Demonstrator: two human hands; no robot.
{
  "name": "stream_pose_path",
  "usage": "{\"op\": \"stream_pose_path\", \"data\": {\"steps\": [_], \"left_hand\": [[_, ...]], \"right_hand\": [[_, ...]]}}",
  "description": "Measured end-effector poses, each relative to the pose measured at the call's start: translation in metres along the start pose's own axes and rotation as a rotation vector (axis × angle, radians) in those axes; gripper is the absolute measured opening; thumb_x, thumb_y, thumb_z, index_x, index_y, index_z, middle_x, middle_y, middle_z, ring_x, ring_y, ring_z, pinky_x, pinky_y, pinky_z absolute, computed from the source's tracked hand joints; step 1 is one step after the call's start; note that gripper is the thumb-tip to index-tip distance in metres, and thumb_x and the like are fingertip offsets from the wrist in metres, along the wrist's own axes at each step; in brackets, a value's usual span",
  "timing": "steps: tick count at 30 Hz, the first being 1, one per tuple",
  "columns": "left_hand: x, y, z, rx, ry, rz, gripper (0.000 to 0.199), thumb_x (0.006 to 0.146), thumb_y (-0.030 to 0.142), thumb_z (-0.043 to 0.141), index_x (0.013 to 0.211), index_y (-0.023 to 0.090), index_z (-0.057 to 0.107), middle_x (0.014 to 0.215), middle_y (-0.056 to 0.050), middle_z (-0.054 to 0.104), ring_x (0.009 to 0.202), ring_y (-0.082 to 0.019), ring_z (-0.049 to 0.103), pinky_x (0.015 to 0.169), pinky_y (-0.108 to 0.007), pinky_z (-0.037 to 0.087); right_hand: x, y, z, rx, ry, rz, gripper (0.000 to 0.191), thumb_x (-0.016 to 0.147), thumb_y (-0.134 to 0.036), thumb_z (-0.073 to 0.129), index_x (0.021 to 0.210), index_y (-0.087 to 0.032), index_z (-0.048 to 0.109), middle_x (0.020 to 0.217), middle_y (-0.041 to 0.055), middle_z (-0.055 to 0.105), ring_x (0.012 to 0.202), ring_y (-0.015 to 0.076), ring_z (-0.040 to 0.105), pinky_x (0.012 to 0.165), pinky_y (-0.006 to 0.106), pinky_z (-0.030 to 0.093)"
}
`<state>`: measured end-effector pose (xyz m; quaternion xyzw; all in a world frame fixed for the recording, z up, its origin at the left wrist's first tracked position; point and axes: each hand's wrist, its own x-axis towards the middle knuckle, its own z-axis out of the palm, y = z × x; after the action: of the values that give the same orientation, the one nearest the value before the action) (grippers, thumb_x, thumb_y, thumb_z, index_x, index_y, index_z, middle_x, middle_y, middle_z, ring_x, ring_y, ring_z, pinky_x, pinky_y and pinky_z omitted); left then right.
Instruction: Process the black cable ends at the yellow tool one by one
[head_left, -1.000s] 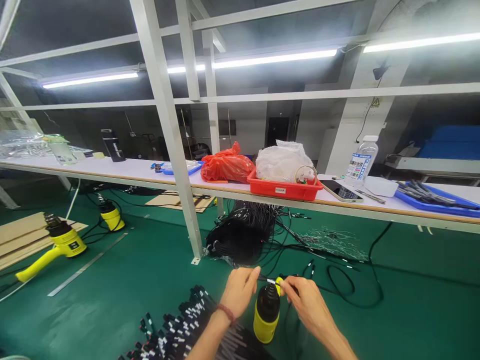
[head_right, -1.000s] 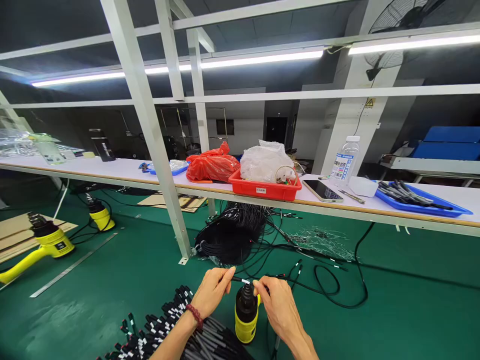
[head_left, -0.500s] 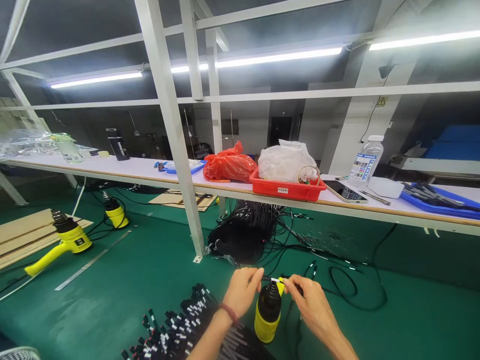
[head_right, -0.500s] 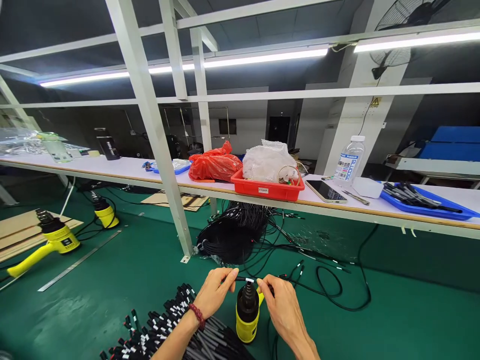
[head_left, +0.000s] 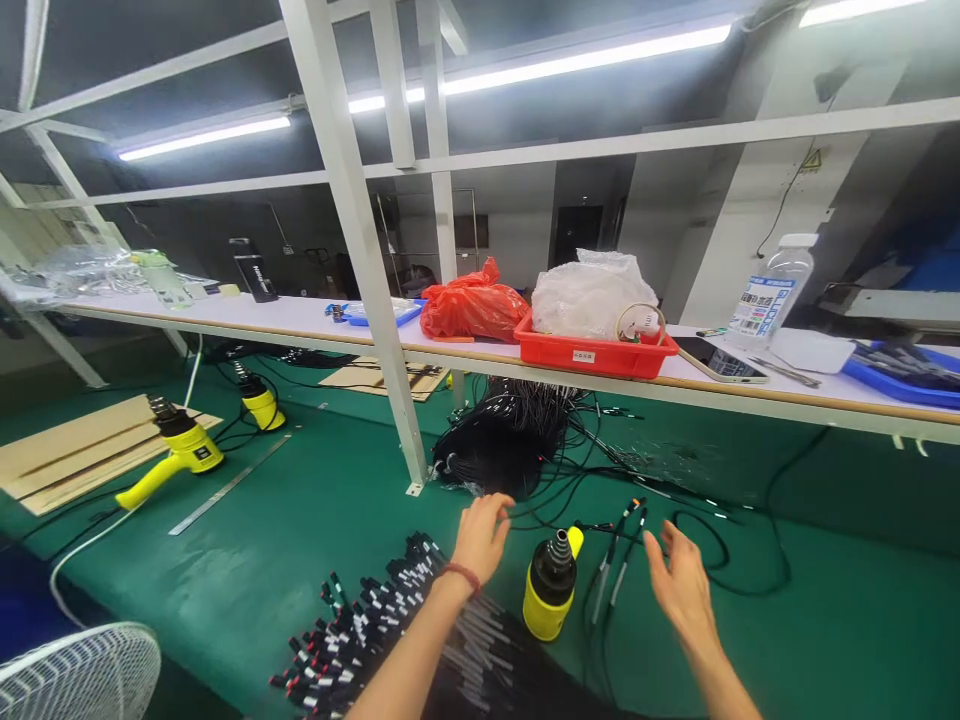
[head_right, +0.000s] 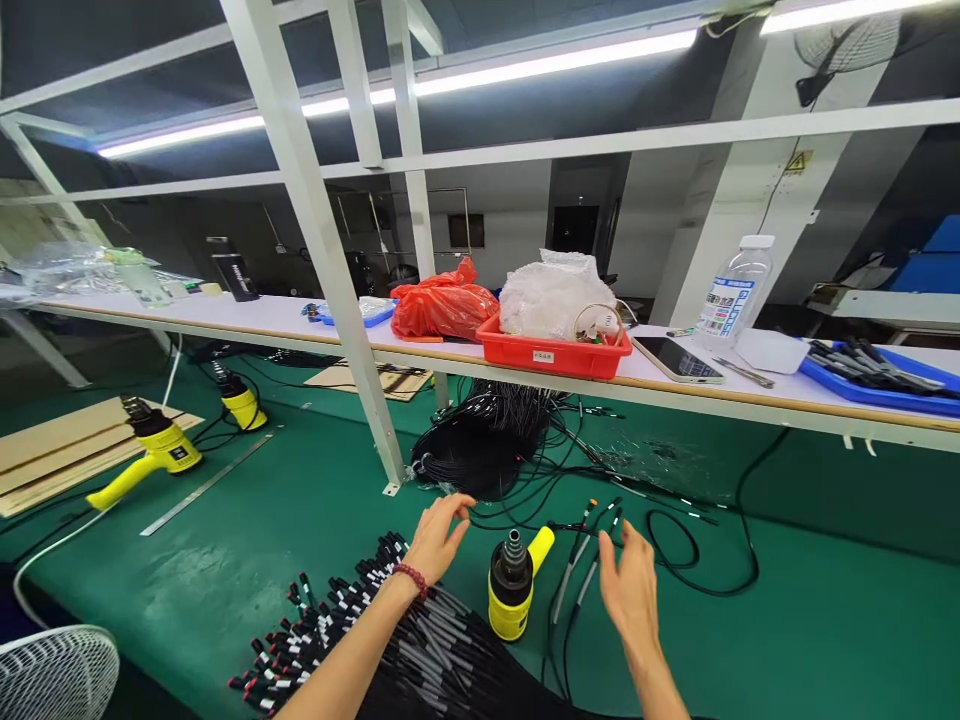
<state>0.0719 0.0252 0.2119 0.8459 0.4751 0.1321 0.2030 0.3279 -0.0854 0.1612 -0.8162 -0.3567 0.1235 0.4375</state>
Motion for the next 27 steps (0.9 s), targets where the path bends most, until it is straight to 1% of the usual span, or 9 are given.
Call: {"op": "stream_pose_path", "data": {"steps": [2,5,7,10,12,17,21,24,27], "left_hand": [[-0.006,-0.030,0.013,0.080,-0.091,-0.072,0.042,0.077,-0.001,0.045,0.111,0.022,0.055,0.112,-0.005,0.062,0.114,-0.020,0.051,0.100,-0.036,0.034],[-0.023,-0.073,0.034,0.188,-0.274,-0.152,0.045,0.064,-0.008,0.050,0.099,0.018,0.063,0.112,-0.009,0.064,0.115,-0.027,0.054,0.100,-0.042,0.035],[-0.035,-0.093,0.046,0.239,-0.366,-0.174,0.041,0.065,-0.004,0.055,0.098,0.018,0.064,0.112,-0.009,0.065,0.114,-0.028,0.055,0.101,-0.043,0.035],[-0.045,-0.110,0.058,0.297,-0.419,-0.187,0.040,0.074,0.007,0.058,0.112,0.022,0.061,0.127,-0.008,0.058,0.126,-0.026,0.047,0.106,-0.042,0.030],[-0.045,-0.114,0.060,0.331,-0.435,-0.186,0.040,0.075,0.012,0.058,0.114,0.024,0.059,0.133,-0.008,0.053,0.130,-0.026,0.041,0.108,-0.042,0.027],[-0.037,-0.109,0.055,0.386,-0.463,-0.099,0.027,0.073,0.014,0.059,0.098,0.024,0.063,0.118,-0.006,0.063,0.120,-0.026,0.050,0.106,-0.041,0.029],[-0.040,-0.105,0.048,0.425,-0.447,-0.040,0.039,0.080,0.009,0.047,0.116,0.021,0.057,0.129,-0.011,0.058,0.124,-0.026,0.049,0.108,-0.044,0.029],[-0.046,-0.103,0.041,0.447,-0.459,-0.004,0.038,0.083,0.008,0.043,0.116,0.020,0.057,0.133,-0.013,0.054,0.128,-0.026,0.046,0.109,-0.043,0.029],[-0.048,-0.101,0.029,0.471,-0.479,0.014,0.028,0.086,0.014,0.044,0.107,0.018,0.062,0.120,-0.013,0.063,0.119,-0.027,0.055,0.103,-0.041,0.037]], "right_hand": [[0.000,0.034,0.000,-0.017,0.013,0.110,0.084,0.068,-0.066,0.031,0.116,0.001,0.049,0.120,0.0341,0.052,0.125,0.0442,0.042,0.097,0.056,0.038],[-0.008,0.077,0.001,-0.008,-0.015,0.209,0.077,0.062,-0.066,0.038,0.111,-0.007,0.051,0.115,0.0295,0.060,0.119,0.0431,0.050,0.095,0.056,0.042],[-0.016,0.096,0.003,0.021,-0.058,0.240,0.072,0.060,-0.065,0.041,0.106,-0.012,0.053,0.112,0.0256,0.064,0.111,0.0401,0.057,0.092,0.053,0.046],[-0.025,0.109,0.008,0.084,-0.143,0.237,0.062,0.059,-0.063,0.045,0.099,-0.017,0.057,0.103,0.0184,0.070,0.100,0.0334,0.066,0.085,0.043,0.053],[-0.027,0.109,0.011,0.125,-0.189,0.206,0.055,0.059,-0.061,0.049,0.093,-0.019,0.061,0.100,0.0145,0.072,0.097,0.0302,0.068,0.083,0.038,0.054],[-0.027,0.103,0.014,0.182,-0.236,0.108,0.047,0.066,-0.057,0.053,0.092,-0.020,0.066,0.103,0.0111,0.073,0.099,0.0281,0.067,0.086,0.037,0.054],[-0.024,0.101,0.009,0.202,-0.245,0.063,0.043,0.068,-0.056,0.055,0.090,-0.021,0.068,0.102,0.0099,0.073,0.099,0.0284,0.068,0.086,0.038,0.054],[-0.024,0.100,0.004,0.206,-0.253,0.049,0.044,0.069,-0.055,0.055,0.091,-0.020,0.068,0.101,0.0105,0.073,0.098,0.0286,0.068,0.085,0.038,0.055],[-0.025,0.097,-0.001,0.206,-0.257,0.042,0.043,0.071,-0.056,0.056,0.092,-0.021,0.069,0.103,0.0096,0.073,0.099,0.0286,0.068,0.081,0.035,0.057]]}}
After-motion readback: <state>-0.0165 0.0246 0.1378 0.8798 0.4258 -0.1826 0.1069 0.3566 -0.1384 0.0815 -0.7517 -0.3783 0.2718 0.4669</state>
